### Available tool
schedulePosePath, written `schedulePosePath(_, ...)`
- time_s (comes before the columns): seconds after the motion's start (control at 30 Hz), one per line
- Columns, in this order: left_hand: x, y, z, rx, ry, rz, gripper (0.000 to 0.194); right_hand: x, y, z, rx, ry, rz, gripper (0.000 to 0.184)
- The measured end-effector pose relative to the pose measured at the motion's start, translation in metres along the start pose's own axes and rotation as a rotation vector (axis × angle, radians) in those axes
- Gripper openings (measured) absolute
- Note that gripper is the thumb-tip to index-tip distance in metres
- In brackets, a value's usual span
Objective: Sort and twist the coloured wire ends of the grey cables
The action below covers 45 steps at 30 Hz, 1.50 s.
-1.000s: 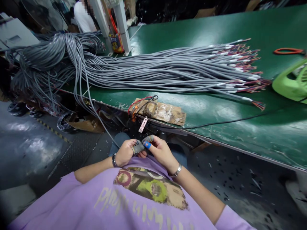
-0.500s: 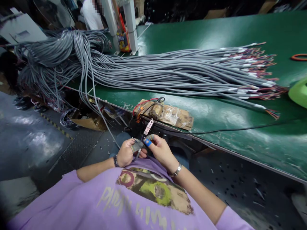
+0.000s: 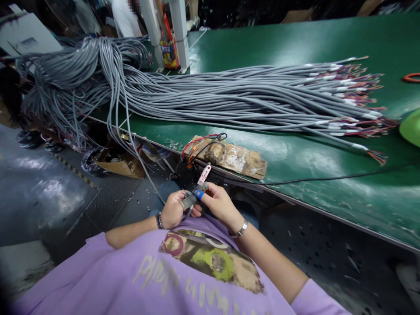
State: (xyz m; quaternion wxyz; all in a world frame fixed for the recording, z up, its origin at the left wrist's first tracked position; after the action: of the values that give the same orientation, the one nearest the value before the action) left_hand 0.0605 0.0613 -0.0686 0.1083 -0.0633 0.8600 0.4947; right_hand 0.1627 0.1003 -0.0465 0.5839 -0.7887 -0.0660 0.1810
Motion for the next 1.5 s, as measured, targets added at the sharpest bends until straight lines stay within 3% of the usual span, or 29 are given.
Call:
schedulePosePath(0.27,-0.008,0.003,0.0,0.022,-0.163,0.188,0.05,-0.002,0.003,-0.005,-0.01,-0.031,-0.143,0.039)
schedulePosePath(0.4,-0.005,0.003,0.001,-0.007,-0.106,0.116,0.052,0.004,0.0,-0.004,0.052,0.048,-0.226,0.036)
schedulePosePath(0.6,0.0,-0.003,0.004,0.022,0.023,-0.051,0.054,0.006,0.008,-0.005,0.044,0.167,-0.085,0.037)
schedulePosePath(0.8,-0.011,0.0,0.0,0.073,-0.105,0.025,0.052,0.004,0.013,-0.007,0.001,0.175,-0.058,0.038)
schedulePosePath(0.93,0.0,0.003,0.0,0.036,0.015,-0.06,0.054,0.013,0.014,-0.006,0.019,0.223,-0.013,0.039)
schedulePosePath(1.17,0.008,0.002,0.0,0.014,0.083,-0.1,0.049,0.005,0.01,-0.008,-0.027,0.107,0.09,0.048)
schedulePosePath(1.5,0.008,0.009,-0.001,-0.042,0.122,-0.062,0.049,0.006,0.018,-0.011,-0.078,0.109,0.069,0.045)
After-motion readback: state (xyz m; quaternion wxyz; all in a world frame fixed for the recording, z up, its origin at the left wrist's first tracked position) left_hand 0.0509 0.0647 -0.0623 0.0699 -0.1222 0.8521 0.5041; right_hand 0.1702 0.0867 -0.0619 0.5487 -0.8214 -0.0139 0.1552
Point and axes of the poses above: each hand's wrist, its own z-axis towards the middle knuckle, its own x-axis out of the back of the hand, y = z × x, the point moved 8 cm from there along z, towards the middle knuckle, and after that the axes turned 1 degree about -y, right-handed, at the moved point
